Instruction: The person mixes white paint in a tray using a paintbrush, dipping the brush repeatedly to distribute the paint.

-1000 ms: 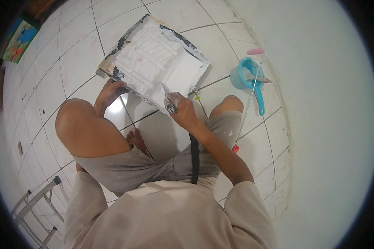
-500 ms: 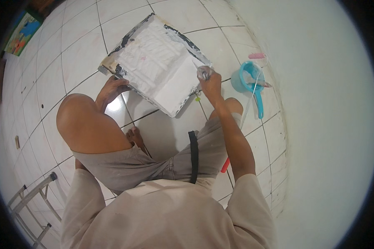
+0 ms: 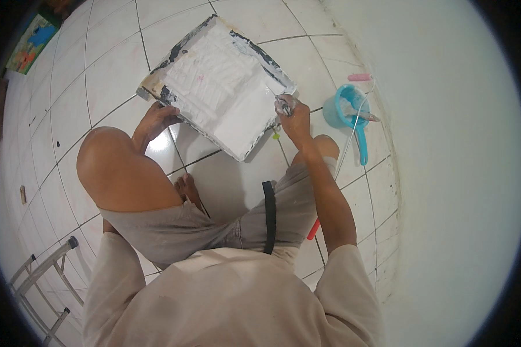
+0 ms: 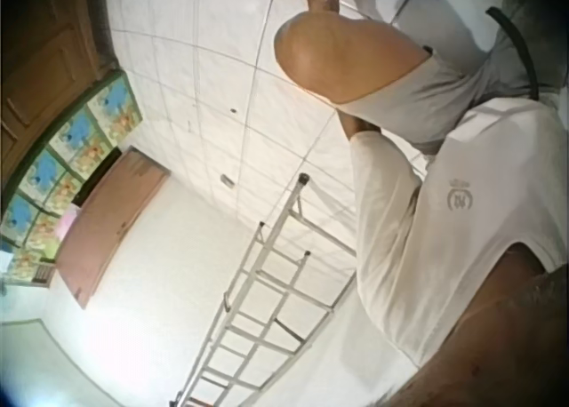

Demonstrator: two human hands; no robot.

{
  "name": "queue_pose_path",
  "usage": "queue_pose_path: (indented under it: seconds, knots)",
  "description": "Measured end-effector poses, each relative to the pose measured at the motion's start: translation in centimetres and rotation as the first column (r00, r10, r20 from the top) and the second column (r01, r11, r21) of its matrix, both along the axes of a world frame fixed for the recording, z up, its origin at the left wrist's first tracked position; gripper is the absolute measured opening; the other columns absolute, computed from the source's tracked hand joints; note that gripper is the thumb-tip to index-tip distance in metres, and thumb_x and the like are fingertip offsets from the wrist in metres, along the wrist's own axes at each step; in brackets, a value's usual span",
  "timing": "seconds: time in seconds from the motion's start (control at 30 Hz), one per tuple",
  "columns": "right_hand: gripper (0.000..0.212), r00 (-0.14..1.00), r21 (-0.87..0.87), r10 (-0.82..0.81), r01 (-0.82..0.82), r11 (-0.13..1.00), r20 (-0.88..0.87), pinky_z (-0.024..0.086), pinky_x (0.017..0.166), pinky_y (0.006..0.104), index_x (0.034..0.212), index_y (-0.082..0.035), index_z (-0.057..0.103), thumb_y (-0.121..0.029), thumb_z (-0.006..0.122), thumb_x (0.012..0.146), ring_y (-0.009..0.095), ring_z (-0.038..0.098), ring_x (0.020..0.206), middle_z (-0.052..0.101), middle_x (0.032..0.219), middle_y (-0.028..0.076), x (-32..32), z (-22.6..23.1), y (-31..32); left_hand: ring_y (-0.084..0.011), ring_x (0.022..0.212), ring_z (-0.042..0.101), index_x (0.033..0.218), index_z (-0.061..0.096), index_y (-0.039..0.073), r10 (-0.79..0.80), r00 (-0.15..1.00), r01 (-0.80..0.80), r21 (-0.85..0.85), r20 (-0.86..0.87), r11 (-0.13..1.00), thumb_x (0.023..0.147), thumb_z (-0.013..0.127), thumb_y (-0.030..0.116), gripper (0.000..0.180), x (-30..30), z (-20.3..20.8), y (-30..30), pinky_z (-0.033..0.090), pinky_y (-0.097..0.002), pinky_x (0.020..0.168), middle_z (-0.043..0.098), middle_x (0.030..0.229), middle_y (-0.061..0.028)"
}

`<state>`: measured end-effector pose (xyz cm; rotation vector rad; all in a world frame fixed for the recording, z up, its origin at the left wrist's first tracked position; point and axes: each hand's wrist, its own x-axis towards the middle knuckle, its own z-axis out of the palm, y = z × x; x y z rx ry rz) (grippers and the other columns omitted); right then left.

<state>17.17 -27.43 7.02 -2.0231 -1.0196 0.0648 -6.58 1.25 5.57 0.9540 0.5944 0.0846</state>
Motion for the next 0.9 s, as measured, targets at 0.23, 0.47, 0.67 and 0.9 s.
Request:
queue_pose_path:
  seconds: [0.23, 0.47, 0.67, 0.9]
  knots:
    - [0.02, 0.985, 0.026, 0.138, -0.136, 0.99, -0.106, 0.049, 0.068, 0.0326, 0.096, 0.002, 0.061, -0.008, 0.064, 0.078, 0.03, 0.063, 0.074, 0.063, 0.087, 0.019, -6.2, 1.4, -0.8, -0.0289, 0.097, 0.06, 0.118, 0.041, -0.007, 0.032, 0.999, -0.032, 0.008, -0.006, 0.999, 0.08, 0.057, -0.001, 0.042, -0.2, -0.6, -0.1, 0.05, -0.0433, 0.09, 0.056, 0.108, -0.0171]
    - [0.022, 0.97, -0.045, 0.229, -0.233, 0.971, -0.081, 0.05, 0.068, 0.0346, 0.097, 0.002, 0.062, -0.008, 0.065, 0.078, 0.032, 0.063, 0.076, 0.064, 0.089, 0.019, -9.5, 1.5, -1.7, -0.0292, 0.098, 0.06, 0.12, 0.038, -0.005, 0.006, 1.0, -0.006, 0.02, 0.004, 1.0, 0.08, 0.057, -0.001, 0.045, 0.1, -0.4, -0.1, 0.051, -0.0428, 0.089, 0.055, 0.11, -0.0176]
    - [0.022, 0.968, -0.042, 0.227, -0.233, 0.972, -0.111, 0.05, 0.069, 0.0335, 0.096, 0.002, 0.062, -0.009, 0.066, 0.078, 0.032, 0.064, 0.078, 0.064, 0.09, 0.018, -10.3, 3.1, -1.5, -0.0298, 0.097, 0.06, 0.117, 0.039, -0.008, 0.012, 1.0, -0.012, 0.009, 0.017, 1.0, 0.079, 0.06, -0.002, 0.044, -0.2, -1.0, 0.3, 0.051, -0.0458, 0.088, 0.056, 0.108, -0.0177]
    - [0.024, 0.934, -0.031, 0.272, -0.287, 0.957, -0.233, 0.049, 0.073, 0.0351, 0.095, 0.003, 0.063, -0.015, 0.067, 0.078, 0.031, 0.064, 0.08, 0.065, 0.087, 0.018, -9.1, 2.1, -1.5, -0.0294, 0.098, 0.06, 0.114, 0.04, -0.004, 0.017, 1.0, -0.018, -0.021, -0.026, 1.0, 0.078, 0.061, -0.003, 0.042, 0.1, -1.3, 0.5, 0.052, -0.0452, 0.088, 0.055, 0.109, -0.0166]
